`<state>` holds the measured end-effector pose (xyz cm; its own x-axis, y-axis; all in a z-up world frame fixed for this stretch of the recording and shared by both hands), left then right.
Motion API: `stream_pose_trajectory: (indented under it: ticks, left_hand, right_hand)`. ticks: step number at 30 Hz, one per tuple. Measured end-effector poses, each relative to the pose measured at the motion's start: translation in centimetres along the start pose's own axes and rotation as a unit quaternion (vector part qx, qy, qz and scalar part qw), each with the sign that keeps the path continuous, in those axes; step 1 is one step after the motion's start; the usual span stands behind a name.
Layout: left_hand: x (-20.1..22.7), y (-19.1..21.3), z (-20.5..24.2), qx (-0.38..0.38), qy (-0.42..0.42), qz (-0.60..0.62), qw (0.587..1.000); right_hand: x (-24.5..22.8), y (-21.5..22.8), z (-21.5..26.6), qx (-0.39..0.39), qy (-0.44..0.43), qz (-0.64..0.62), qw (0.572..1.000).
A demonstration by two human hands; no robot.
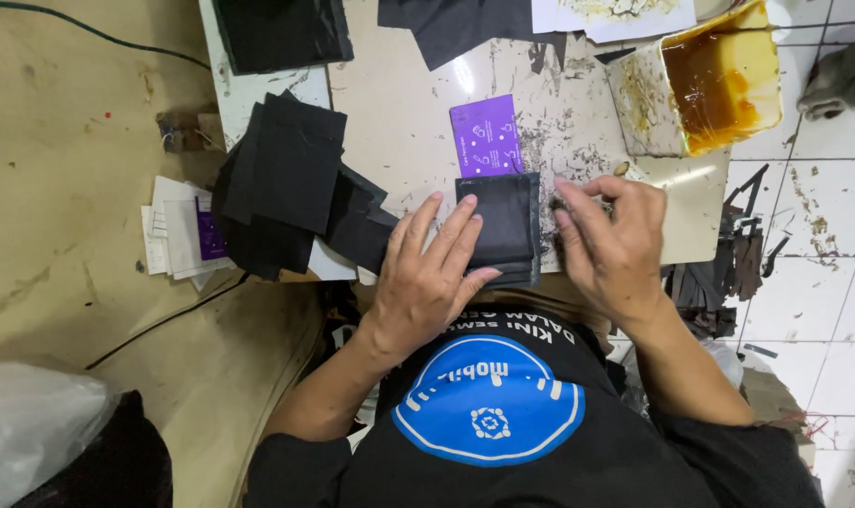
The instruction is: Applying glue to leather pieces and assembling them to create a wallet or card holder.
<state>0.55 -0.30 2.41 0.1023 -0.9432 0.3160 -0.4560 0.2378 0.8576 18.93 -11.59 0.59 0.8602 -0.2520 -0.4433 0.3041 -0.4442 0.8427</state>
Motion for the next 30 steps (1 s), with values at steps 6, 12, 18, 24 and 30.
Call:
stream_pose_trajectory:
  ticks: [6,12,18,24,30]
  left_hand:
    - [0.0,-0.5,-0.2,-0.012,0.007,-0.023,1.000]
    - [-0.2,-0.6,-0.1,-0.019,0.007,-0.046,0.999]
    - [-0.4,-0.3,-0.3,-0.031,0.005,-0.026,0.999]
    - [-0.1,-1.1,-1.2,-0.014,0.013,-0.034,0.999]
    - [0.7,-2.0,-2.8,-0.064,-0.017,-0.051,0.997]
  right_hand:
    - [-4.2,-1.9,-0.9,-0.022,0.044,0.046,0.998]
    - [-5.0,-3.1,-1.5,-0.043,0.050,0.091,0.994]
    - [-1.2,-1.6,-0.2,-0.035,0.041,0.146,0.988]
    - [2.3,-0.8,-0.5,-0.055,-0.011,0.010,0.998]
    - [0.8,-0.9,-2.6,-0.101,-0.032,-0.074,0.992]
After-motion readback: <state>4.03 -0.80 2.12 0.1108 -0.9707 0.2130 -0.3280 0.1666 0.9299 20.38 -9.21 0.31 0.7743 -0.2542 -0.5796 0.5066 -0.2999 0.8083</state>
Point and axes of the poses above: each hand's wrist, its own z-axis away from the middle knuckle, its own y-axis out of the back of the hand, x = y × z, the point moved 5 cm from there along -z, towards the middle knuckle, and after that the axes turned 9 degrees about -y, right-handed, at the moved point
